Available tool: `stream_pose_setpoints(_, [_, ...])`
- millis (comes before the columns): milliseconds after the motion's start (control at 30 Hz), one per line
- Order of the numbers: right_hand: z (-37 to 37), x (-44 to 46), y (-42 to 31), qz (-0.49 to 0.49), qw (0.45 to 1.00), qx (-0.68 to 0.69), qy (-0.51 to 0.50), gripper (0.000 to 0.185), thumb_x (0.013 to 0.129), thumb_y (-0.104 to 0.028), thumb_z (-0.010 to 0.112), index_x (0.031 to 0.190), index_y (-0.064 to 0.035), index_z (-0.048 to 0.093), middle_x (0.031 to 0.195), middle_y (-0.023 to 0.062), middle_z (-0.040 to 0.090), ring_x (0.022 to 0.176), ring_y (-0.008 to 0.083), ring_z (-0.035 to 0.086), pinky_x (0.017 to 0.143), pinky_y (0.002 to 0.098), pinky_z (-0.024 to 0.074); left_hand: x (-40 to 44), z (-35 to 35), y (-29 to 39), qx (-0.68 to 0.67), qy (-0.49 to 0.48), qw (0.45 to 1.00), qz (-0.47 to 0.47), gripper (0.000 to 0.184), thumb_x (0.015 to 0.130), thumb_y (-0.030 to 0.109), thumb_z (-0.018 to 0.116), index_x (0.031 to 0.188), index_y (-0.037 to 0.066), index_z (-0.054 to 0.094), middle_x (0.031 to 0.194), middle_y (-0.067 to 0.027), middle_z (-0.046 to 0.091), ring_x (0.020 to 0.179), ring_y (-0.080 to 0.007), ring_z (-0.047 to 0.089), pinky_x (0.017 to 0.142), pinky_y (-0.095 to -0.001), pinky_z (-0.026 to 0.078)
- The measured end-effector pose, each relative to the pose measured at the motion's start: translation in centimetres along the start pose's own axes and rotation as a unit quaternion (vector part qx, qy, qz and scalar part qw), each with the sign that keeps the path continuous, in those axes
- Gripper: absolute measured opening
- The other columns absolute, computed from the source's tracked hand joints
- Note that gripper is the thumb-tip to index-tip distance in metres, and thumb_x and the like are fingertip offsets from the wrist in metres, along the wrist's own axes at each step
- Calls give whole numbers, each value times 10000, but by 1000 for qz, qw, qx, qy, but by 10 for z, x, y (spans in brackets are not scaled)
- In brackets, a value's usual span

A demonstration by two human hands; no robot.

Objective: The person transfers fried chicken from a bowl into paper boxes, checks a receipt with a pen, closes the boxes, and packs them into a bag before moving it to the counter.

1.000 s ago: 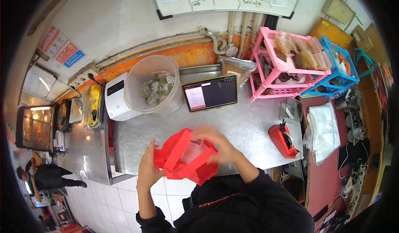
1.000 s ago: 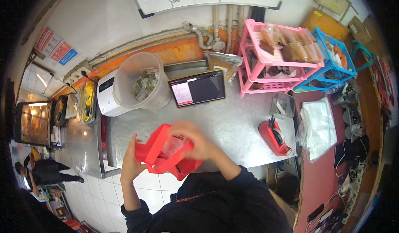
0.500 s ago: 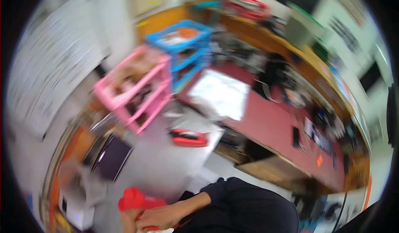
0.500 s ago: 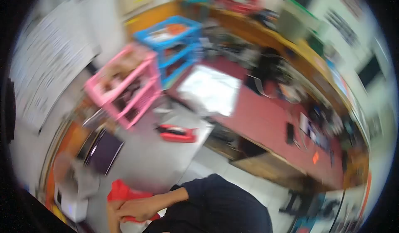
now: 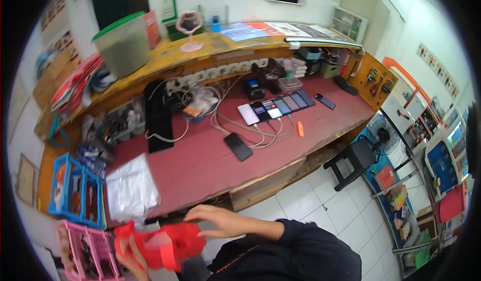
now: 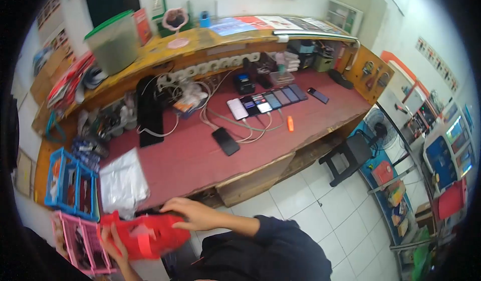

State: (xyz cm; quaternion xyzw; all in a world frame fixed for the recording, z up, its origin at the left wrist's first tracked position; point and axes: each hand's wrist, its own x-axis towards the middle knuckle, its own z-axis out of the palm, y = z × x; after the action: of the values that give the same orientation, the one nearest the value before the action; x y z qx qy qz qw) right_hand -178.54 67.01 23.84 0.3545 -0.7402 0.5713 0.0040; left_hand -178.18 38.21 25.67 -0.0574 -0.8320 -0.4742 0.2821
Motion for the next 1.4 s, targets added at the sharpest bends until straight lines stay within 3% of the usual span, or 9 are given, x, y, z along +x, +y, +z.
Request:
stream_pose_setpoints(200, [-110, -93, 38, 173, 956, -130, 199, 403, 831, -250, 628, 1177, -69, 526, 1134, 127, 543, 1074, 302, 511, 914, 369, 408, 125, 212, -25, -16, 23, 989, 146, 214, 903, 119, 547, 767, -41, 586, 650, -85, 590, 617, -124, 506, 591, -292, 416])
stream_pose_setpoints(367, [-154, -133, 63, 269, 921, -126, 253, 399, 832, -270, 631, 1166, -72, 538, 1139, 137, 551, 1073, 308, 518, 910, 375, 415, 208, 363, -76, -62, 8, 993, 99, 233, 902, 152, 561, 793, -51, 597, 697, -106, 631, 666, -87, 493, 622, -280, 425])
stream_pose_setpoints(500, [-196, -132, 84, 312, 903, -136, 261, 377, 833, -261, 630, 1152, -77, 551, 1131, 138, 557, 1067, 310, 524, 909, 375, 416, 262, 421, -84, 43, -64, 996, 53, 98, 820, 72, 569, 857, -3, 619, 780, -174, 647, 720, -248, 606, 650, -366, 462])
stream_pose_setpoints(567, [-217, -126, 89, 331, 884, -157, 291, 345, 837, -236, 622, 1139, -79, 562, 1109, 128, 568, 1048, 294, 537, 895, 362, 423, 287, 415, -31, 265, -194, 944, 26, 211, 730, 65, 553, 927, 61, 628, 891, -222, 628, 889, -406, 586, 732, -449, 483])
stream_pose_setpoints(667, [-249, -131, 93, 327, 862, -150, 357, 317, 832, -218, 627, 1113, -78, 580, 1064, 121, 584, 1011, 270, 558, 858, 344, 440, 327, 420, 23, 384, -289, 869, 117, 480, 677, 162, 707, 1135, 126, 570, 877, -181, 643, 867, -341, 622, 721, -439, 490])
stream_pose_setpoints(733, [-266, -146, 106, 342, 846, -123, 390, 301, 825, -204, 636, 1092, -72, 593, 1031, 116, 596, 962, 250, 580, 815, 325, 456, 321, 436, 128, 413, -185, 887, 94, 713, 627, 197, 776, 1275, 130, 486, 950, -108, 652, 843, -295, 631, 707, -396, 489])
stream_pose_setpoints(833, [-285, -174, 136, 415, 781, -153, 440, 299, 822, -189, 638, 1091, -66, 595, 982, 108, 603, 879, 234, 600, 771, 319, 471, 302, 496, 208, 212, -208, 914, 276, 680, 661, 176, 737, 1272, 130, 441, 863, -111, 632, 804, -297, 616, 668, -414, 481])
stream_pose_setpoints(1000, [-334, -208, 190, 433, 805, -46, 403, 315, 821, -195, 641, 1095, -51, 586, 995, 123, 602, 909, 235, 604, 790, 315, 475, 277, 724, 273, -6, -143, 860, 490, 406, 744, 159, 659, 1131, 85, 562, 1029, -38, 561, 957, -241, 537, 772, -350, 464])
stream_pose_setpoints(1400, [-537, -254, 255, 394, 852, -147, 312, 285, 807, -170, 641, 1062, -53, 596, 994, 142, 604, 906, 288, 594, 778, 356, 470, 294, 860, 292, 26, -7, 869, 493, 212, 718, 187, 696, 915, 118, 658, 906, 30, 614, 827, -178, 545, 700, -328, 404])
